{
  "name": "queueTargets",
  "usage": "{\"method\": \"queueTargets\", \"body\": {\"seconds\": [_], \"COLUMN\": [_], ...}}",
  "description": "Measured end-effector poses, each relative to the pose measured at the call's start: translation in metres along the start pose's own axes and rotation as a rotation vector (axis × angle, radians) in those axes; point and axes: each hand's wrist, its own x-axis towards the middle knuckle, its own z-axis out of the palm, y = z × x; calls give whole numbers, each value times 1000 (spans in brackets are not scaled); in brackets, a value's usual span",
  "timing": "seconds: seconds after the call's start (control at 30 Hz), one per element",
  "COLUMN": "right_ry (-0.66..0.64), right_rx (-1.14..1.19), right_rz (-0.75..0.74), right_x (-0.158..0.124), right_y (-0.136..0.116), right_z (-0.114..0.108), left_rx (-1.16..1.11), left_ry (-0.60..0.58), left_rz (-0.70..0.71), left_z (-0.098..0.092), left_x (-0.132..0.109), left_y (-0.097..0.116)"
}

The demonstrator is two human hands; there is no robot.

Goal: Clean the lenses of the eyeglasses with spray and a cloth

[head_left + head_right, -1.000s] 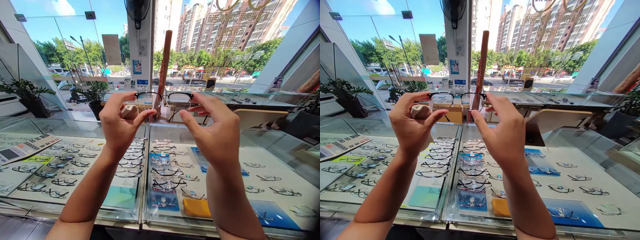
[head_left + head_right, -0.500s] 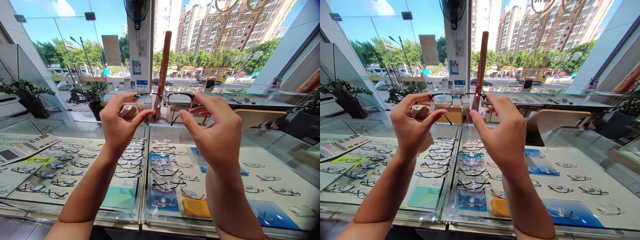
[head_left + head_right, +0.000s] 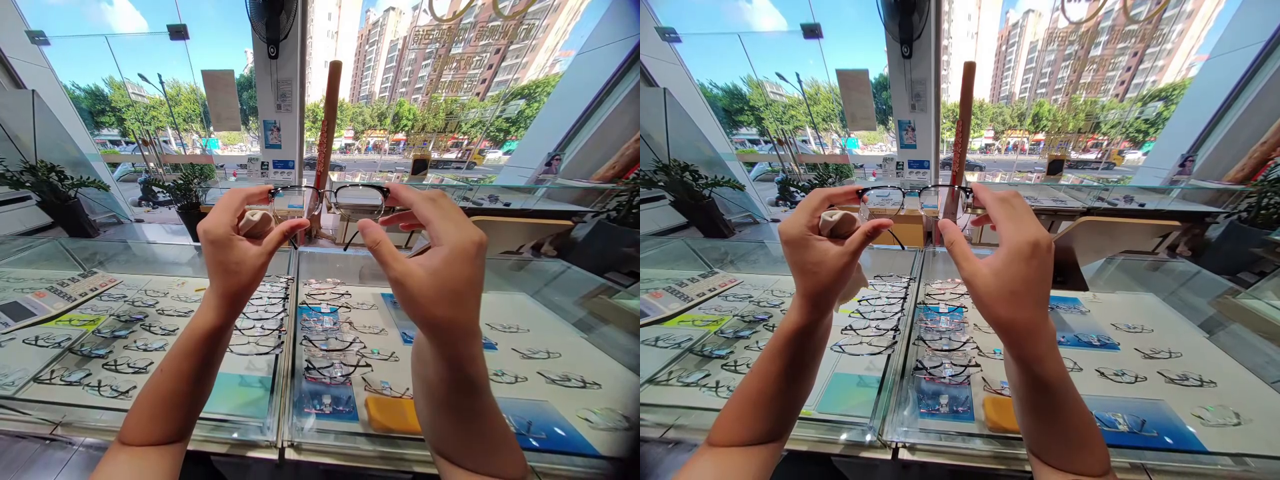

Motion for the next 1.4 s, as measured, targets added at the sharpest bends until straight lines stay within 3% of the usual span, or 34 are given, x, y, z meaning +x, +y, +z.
{"method": "queueTargets", "body": {"seconds": [1.4], "right_ry": [-3], "right_rx": [-20], "right_rz": [-3], "right_x": [0], "right_y": [1], "right_z": [0], "left_rx": [23], "left_ry": [28], "left_rz": [69], "left_z": [1], "left_x": [0], "left_y": [-3]}}
